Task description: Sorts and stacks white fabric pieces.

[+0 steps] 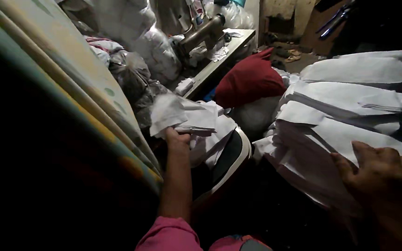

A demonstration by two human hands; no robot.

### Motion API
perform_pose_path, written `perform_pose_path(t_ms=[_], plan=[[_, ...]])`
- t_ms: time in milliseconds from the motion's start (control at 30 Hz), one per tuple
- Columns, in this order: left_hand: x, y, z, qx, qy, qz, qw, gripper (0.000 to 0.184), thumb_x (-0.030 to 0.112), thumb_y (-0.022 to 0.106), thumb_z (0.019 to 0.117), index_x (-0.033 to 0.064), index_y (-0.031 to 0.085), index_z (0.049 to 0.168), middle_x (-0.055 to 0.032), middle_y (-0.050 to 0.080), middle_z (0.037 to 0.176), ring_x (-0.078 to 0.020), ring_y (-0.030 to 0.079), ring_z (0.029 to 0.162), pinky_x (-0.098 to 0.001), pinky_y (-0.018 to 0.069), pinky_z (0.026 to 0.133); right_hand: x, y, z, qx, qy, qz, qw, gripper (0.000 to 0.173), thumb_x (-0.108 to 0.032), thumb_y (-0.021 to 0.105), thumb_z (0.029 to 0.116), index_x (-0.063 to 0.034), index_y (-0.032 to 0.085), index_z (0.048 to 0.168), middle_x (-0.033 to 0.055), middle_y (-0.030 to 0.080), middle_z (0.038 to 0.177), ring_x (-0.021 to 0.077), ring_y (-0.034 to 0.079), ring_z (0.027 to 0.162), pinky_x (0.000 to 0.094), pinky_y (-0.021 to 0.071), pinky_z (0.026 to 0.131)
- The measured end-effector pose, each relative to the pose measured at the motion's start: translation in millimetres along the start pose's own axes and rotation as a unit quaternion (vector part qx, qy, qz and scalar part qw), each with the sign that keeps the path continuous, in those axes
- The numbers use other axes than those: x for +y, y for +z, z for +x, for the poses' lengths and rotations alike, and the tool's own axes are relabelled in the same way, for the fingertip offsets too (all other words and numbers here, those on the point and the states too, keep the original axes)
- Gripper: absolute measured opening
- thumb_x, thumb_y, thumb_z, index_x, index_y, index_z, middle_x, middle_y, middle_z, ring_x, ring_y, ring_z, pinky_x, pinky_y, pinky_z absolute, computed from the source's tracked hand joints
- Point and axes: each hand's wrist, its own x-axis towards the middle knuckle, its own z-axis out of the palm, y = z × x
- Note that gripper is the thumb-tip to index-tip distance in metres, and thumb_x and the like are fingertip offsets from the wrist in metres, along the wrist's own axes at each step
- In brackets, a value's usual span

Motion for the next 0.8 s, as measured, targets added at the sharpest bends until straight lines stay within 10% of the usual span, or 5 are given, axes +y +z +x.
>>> perform_pose_path(t_ms=[600,800], plan=[[2,16,-66,-0.232,-0.031,0.097,0.967,0.024,0.02,0.032,0.1091,0.0132,0.055,0.106,-0.0026,0.066,0.085,-0.013,0.067,0.076,-0.0328,0.0587,0.067,-3,9,-17,0.034,-0.003,-0.013,0.999,0.074,-0.061,0.042,0.0989,0.0019,0.066,0.129,0.0367,0.063,0.116,0.063,0.056,0.106,0.0771,0.0385,0.087],[-28,0,-35,-0.117,-0.081,-0.02,0.99,0.031,0.03,0.041,0.1098,0.0068,0.049,0.129,-0.0119,0.061,0.112,-0.0223,0.063,0.097,-0.042,0.0562,0.083,-6,10,-19,0.043,0.0,-0.013,0.999,0.079,-0.064,0.038,0.099,0.0022,0.065,0.131,0.036,0.063,0.116,0.0624,0.056,0.106,0.0768,0.0374,0.089]])
